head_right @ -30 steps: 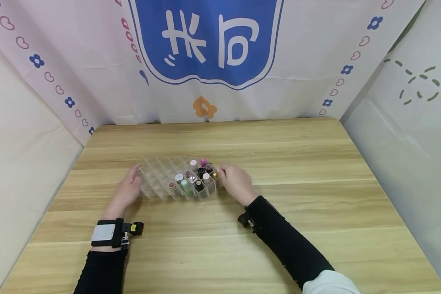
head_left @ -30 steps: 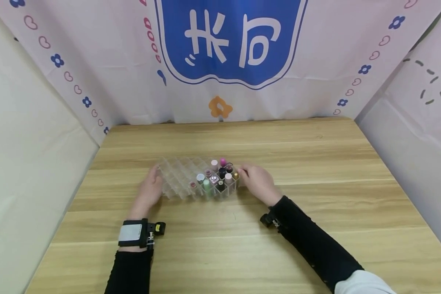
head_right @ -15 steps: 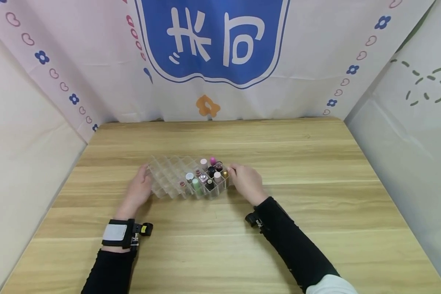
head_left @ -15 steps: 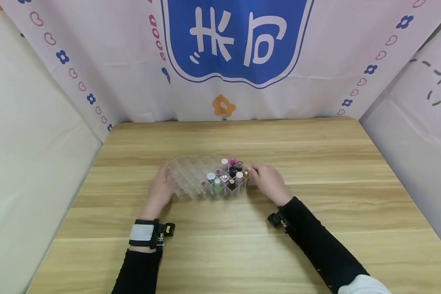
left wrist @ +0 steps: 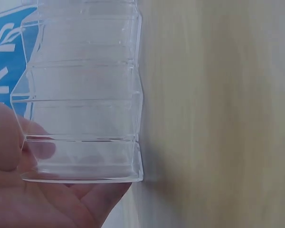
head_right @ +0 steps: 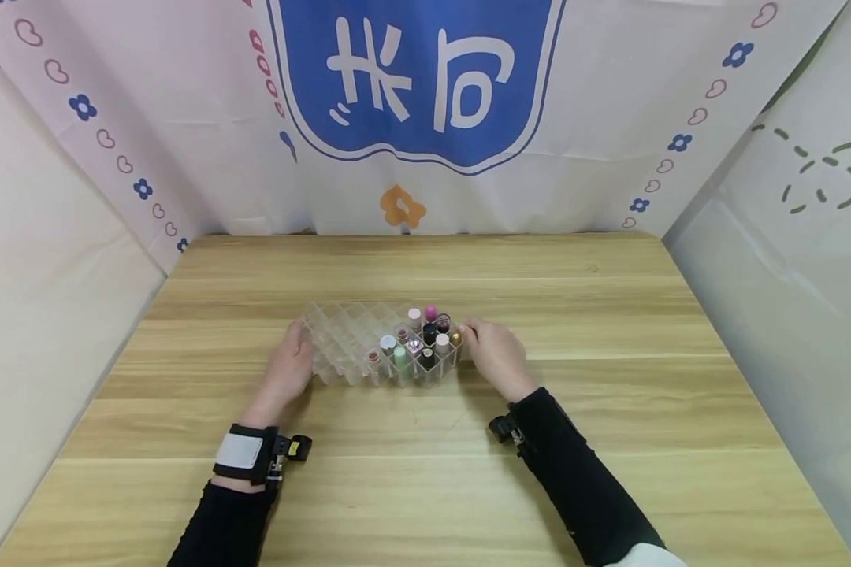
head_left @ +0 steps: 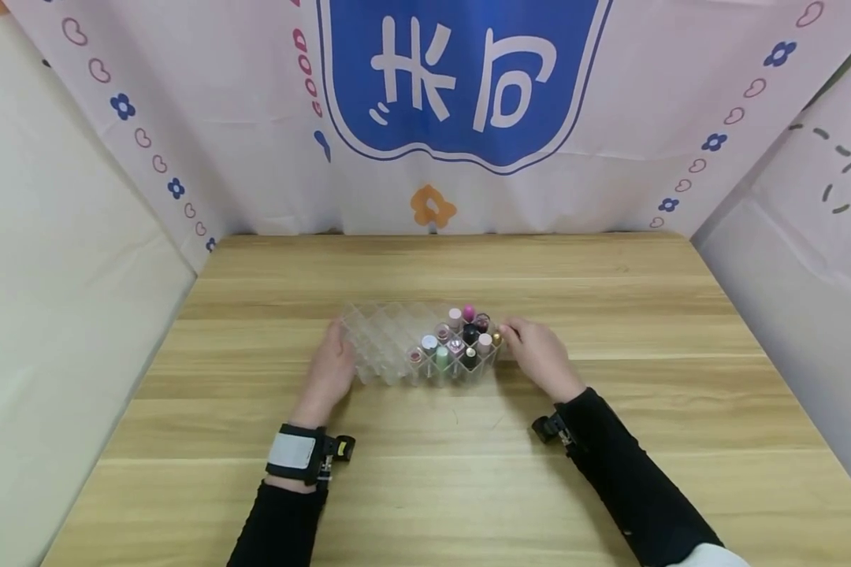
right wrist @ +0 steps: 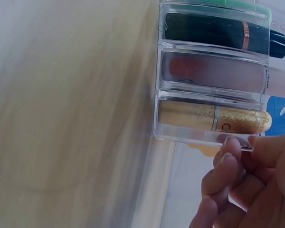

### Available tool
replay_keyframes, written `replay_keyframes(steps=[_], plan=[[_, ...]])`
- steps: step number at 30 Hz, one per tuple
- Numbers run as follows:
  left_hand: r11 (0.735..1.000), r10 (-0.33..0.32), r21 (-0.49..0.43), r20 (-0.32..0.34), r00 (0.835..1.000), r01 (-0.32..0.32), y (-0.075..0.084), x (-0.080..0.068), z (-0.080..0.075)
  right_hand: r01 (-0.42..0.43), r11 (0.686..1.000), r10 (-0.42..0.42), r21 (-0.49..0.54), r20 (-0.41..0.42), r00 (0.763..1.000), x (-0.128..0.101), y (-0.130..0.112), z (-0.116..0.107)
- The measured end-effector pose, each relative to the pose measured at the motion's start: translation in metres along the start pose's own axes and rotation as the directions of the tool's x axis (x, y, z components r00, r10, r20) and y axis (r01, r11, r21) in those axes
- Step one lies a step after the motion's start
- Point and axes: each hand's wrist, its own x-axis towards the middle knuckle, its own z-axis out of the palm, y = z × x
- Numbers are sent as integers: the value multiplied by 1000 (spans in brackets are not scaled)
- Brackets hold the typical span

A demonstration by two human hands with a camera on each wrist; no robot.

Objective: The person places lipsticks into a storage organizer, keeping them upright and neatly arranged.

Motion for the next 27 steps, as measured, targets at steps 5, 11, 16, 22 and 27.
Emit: replay_keyframes(steps=[5,11,16,22,27], plan=[[999,22,-45,46,999,-20,4,-1,7,-13,1000,13,16,-13,1000,-3,9,-4],[993,49,-108,84,995,-40,8,-2,15,-18,1000,18,13,-28,999,-4,19,-10],[988,66,-144,91,994,-53,12,-1,22,-25,1000,25,7,-37,999,-5,25,-15],[986,77,-158,103,992,-60,17,0,31,-50,999,50,7,-28,998,-8,31,-20],[985,88,-159,103,991,-71,21,0,36,-58,998,58,-2,-39,998,-11,36,-23]])
